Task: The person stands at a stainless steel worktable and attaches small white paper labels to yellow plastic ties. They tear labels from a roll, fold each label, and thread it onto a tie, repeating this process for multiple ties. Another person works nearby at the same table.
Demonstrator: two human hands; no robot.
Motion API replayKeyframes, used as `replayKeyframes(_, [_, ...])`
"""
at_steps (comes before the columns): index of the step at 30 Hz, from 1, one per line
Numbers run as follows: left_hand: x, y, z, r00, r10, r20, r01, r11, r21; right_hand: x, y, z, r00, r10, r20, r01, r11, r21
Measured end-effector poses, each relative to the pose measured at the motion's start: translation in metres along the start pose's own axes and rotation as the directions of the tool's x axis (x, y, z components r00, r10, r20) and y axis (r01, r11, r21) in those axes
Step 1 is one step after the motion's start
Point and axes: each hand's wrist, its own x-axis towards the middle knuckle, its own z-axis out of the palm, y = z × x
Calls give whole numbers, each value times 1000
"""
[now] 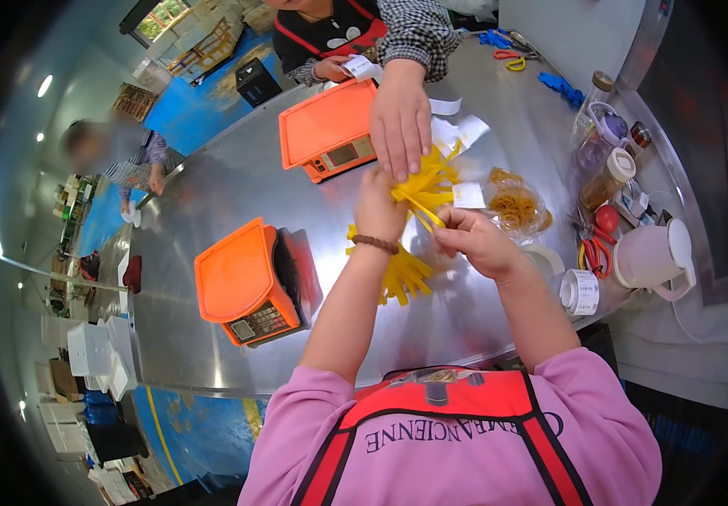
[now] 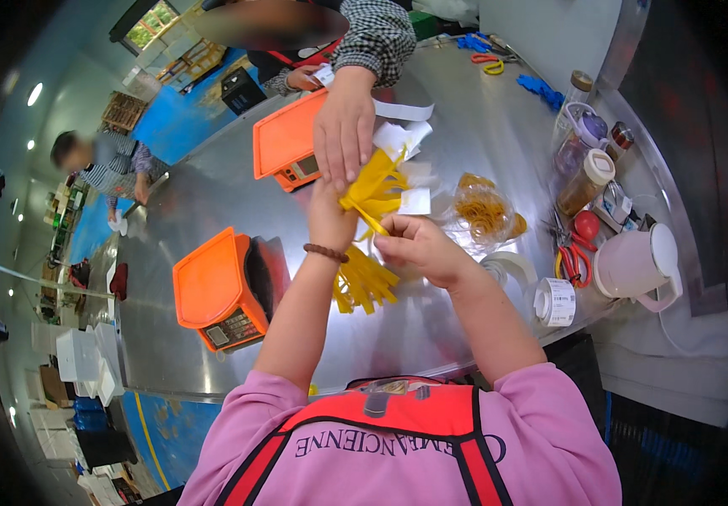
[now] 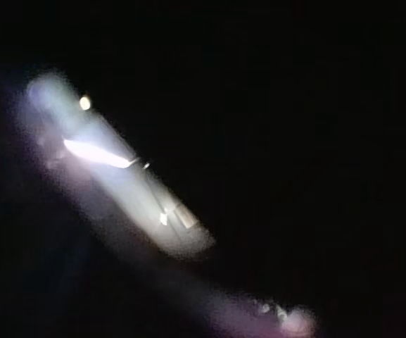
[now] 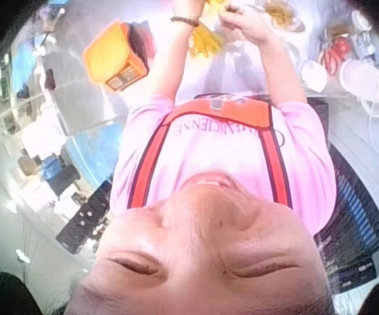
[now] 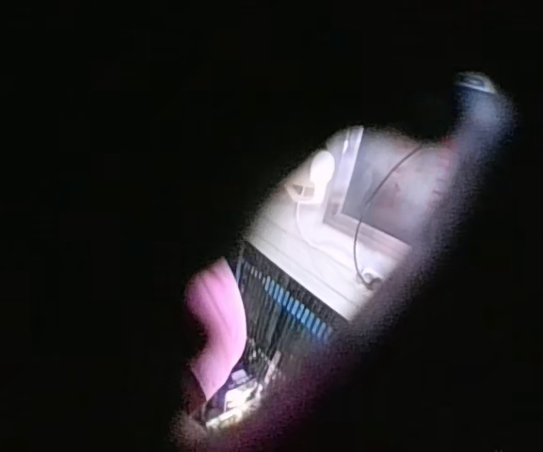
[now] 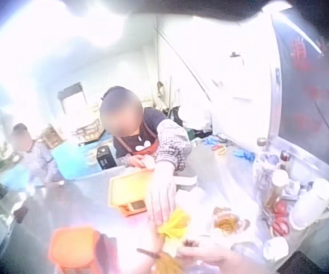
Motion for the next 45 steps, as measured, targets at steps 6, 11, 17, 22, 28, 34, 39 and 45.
replayKeyframes(6, [37,-26,31,978,-8,207,-12,995,95,5,13,-20,974,-167,-150,199,952,233])
replayKeyframes(11, [61,-40,74,964,-212,158,263,842,-471,5,17,-29,972,-32,-232,62,990,127])
replayKeyframes(17, [87,-58,80,969,-244,38,242,969,48,-15,23,-42,953,-255,-166,255,967,-20])
replayKeyframes(22, [99,-91,86,901,-319,293,342,939,-27,-30,24,-42,969,-89,-229,132,975,178])
replayKeyframes(28, [55,-170,120,912,-121,393,106,993,57,-35,51,-20,908,-14,-418,72,990,123])
replayKeyframes(34, [-21,-151,84,940,-321,114,294,934,202,-6,73,-48,872,176,-456,-141,984,111])
replayKeyframes(39, [-74,-96,31,667,-384,639,654,713,-254,19,27,-39,888,26,-458,-70,994,-80])
replayKeyframes(45, [-114,-12,-9,629,-125,767,715,-294,-635,-38,99,42,968,246,38,-221,918,-330])
